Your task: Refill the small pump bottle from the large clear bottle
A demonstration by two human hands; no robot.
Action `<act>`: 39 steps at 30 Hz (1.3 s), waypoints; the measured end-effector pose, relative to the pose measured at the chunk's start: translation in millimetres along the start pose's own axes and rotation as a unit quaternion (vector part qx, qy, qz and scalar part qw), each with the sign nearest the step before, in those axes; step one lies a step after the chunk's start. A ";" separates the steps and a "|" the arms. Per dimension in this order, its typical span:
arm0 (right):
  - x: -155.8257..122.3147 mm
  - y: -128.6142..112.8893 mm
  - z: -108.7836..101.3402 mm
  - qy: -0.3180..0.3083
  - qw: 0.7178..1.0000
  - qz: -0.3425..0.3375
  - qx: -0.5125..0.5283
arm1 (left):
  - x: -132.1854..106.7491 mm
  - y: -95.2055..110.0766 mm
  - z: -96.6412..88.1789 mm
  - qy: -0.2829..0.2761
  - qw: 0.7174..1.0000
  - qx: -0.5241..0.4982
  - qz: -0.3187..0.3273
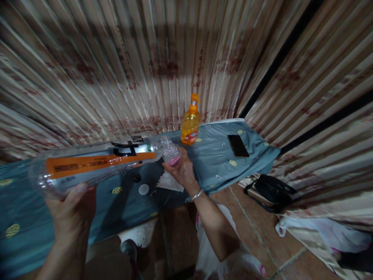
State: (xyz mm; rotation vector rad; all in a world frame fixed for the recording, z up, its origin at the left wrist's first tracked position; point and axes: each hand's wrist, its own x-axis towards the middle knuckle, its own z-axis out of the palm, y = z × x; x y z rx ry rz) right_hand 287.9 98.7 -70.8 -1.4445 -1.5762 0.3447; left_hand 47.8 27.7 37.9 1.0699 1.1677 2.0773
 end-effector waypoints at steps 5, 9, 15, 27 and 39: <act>-0.3 -0.4 -0.3 0.002 1.000 0.003 0.002 | -1.0 -3.4 -3.7 0.006 1.000 0.003 -0.012; -0.5 0.0 0.1 0.005 1.000 0.005 -0.004 | -1.0 -6.6 -6.2 0.008 1.000 -0.007 -0.017; -0.3 1.8 0.5 0.009 1.000 -0.006 -0.007 | -0.1 -11.4 -10.1 0.015 0.999 -0.029 -0.021; -0.9 -2.2 -0.9 0.011 1.000 0.025 -0.006 | -1.5 -16.2 -14.4 0.016 0.999 -0.039 -0.015; 0.0 2.1 1.0 0.020 1.000 0.008 0.005 | -1.1 -18.8 -14.6 0.006 1.000 -0.004 -0.004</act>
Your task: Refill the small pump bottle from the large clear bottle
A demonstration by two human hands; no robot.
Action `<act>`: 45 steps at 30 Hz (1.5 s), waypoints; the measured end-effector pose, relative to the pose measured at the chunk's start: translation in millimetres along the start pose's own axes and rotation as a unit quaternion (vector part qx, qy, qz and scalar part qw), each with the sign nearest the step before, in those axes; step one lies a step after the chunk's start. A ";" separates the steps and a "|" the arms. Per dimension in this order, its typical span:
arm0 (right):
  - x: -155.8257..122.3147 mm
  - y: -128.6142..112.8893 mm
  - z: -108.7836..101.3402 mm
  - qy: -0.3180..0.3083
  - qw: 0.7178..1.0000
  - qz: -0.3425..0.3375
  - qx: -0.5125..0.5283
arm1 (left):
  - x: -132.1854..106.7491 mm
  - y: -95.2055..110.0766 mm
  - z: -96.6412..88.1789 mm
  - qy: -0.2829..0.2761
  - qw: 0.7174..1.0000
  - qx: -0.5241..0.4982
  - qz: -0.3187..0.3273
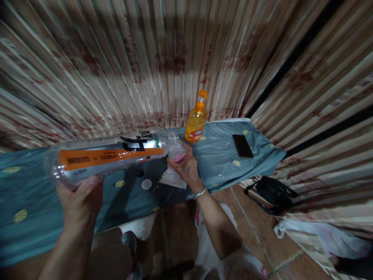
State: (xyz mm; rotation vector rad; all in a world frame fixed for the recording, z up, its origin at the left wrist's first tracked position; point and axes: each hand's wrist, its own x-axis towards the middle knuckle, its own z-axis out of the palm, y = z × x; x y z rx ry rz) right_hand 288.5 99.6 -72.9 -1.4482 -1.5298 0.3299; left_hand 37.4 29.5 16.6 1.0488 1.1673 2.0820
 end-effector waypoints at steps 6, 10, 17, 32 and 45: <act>0.7 -1.7 -1.0 -0.001 1.000 -0.013 -0.002 | -0.7 2.2 1.8 -0.001 1.000 -0.018 0.001; 0.2 -0.9 -0.5 -0.003 1.000 0.008 -0.015 | -1.0 1.5 0.0 -0.011 1.000 -0.015 0.003; -0.1 -3.6 -2.0 -0.009 1.000 0.016 -0.006 | -0.3 -0.4 -2.0 -0.005 1.000 -0.010 0.004; -0.1 -3.3 -2.3 -0.007 1.000 0.014 -0.004 | -0.3 5.7 3.2 0.000 1.000 0.005 -0.015; -0.2 -3.8 -2.7 -0.012 1.000 0.009 -0.014 | 0.6 -0.6 -2.0 0.003 1.000 0.020 0.001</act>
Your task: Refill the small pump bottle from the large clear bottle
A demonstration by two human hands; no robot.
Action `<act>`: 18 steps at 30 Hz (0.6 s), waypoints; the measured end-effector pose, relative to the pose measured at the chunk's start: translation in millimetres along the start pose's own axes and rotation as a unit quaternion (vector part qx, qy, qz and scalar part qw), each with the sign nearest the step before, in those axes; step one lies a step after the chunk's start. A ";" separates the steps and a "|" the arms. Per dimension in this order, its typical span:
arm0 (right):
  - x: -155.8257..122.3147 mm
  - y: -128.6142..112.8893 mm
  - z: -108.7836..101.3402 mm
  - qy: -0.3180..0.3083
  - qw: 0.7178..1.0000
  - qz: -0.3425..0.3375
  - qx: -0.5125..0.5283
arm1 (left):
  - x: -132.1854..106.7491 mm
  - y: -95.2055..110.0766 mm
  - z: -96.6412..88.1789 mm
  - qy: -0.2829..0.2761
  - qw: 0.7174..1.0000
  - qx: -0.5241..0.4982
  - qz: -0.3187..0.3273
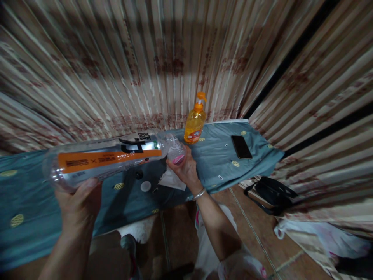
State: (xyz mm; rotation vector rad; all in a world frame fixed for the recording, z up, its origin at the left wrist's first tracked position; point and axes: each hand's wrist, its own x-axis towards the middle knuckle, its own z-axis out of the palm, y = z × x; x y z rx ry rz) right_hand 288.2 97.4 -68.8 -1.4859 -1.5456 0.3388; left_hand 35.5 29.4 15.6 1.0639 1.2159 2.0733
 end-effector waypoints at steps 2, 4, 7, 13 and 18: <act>0.2 -0.6 -0.9 -0.003 1.000 0.002 0.000 | -0.1 1.5 0.3 -0.005 1.000 -0.001 -0.002; 0.3 -0.8 -1.2 -0.006 1.000 0.001 -0.001 | -0.4 2.9 0.6 -0.009 1.000 -0.006 -0.003; 0.2 -0.3 -0.7 -0.004 1.000 -0.005 -0.005 | -0.9 3.8 0.9 -0.012 1.000 -0.011 0.000; 0.1 0.1 -0.3 0.002 1.000 -0.010 -0.005 | -0.6 5.0 2.9 -0.011 1.000 -0.004 -0.003; 0.8 -0.7 -1.3 -0.006 1.000 -0.001 -0.007 | -0.4 5.8 3.8 -0.003 1.000 -0.017 -0.006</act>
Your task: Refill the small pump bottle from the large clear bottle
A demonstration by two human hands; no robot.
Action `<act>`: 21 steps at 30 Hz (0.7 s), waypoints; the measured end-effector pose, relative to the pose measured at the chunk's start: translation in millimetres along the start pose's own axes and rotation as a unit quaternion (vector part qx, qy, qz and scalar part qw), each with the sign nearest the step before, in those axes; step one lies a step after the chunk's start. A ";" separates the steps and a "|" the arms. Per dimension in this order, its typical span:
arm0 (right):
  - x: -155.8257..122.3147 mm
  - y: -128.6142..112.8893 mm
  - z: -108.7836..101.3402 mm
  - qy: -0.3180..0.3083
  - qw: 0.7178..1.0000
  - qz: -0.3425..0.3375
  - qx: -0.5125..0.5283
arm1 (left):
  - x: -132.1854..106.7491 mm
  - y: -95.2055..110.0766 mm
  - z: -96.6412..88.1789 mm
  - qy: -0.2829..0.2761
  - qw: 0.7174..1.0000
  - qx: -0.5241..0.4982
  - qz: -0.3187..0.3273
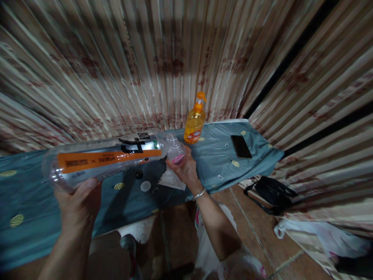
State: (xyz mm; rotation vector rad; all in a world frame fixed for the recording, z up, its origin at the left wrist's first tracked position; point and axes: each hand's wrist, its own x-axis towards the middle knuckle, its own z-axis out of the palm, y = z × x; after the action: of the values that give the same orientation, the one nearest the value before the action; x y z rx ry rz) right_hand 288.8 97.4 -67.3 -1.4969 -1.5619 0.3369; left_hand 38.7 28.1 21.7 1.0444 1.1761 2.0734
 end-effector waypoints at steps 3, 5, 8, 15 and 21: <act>-0.1 -0.3 0.1 0.000 1.000 -0.005 0.005 | -0.2 -2.2 -2.0 0.003 1.000 0.004 -0.005; -0.3 -0.2 0.7 0.004 1.000 -0.009 0.007 | 0.0 -3.5 -2.8 0.000 1.000 0.015 0.001; -0.6 0.7 2.0 0.011 1.000 -0.012 0.007 | 0.6 -3.3 -1.8 -0.009 1.000 0.022 0.011; -0.4 1.3 0.6 0.006 1.000 -0.007 0.010 | -0.5 -2.4 -2.4 -0.016 0.999 0.025 0.012; -0.5 0.2 -0.1 -0.001 1.000 -0.007 0.010 | 0.5 -4.4 -2.4 0.003 1.000 0.011 -0.002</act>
State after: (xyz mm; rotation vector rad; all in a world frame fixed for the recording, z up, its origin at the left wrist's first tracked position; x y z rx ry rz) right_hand 289.0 96.9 -67.6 -1.4699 -1.5652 0.3464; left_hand 36.7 29.5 17.2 1.0444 1.2053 2.0664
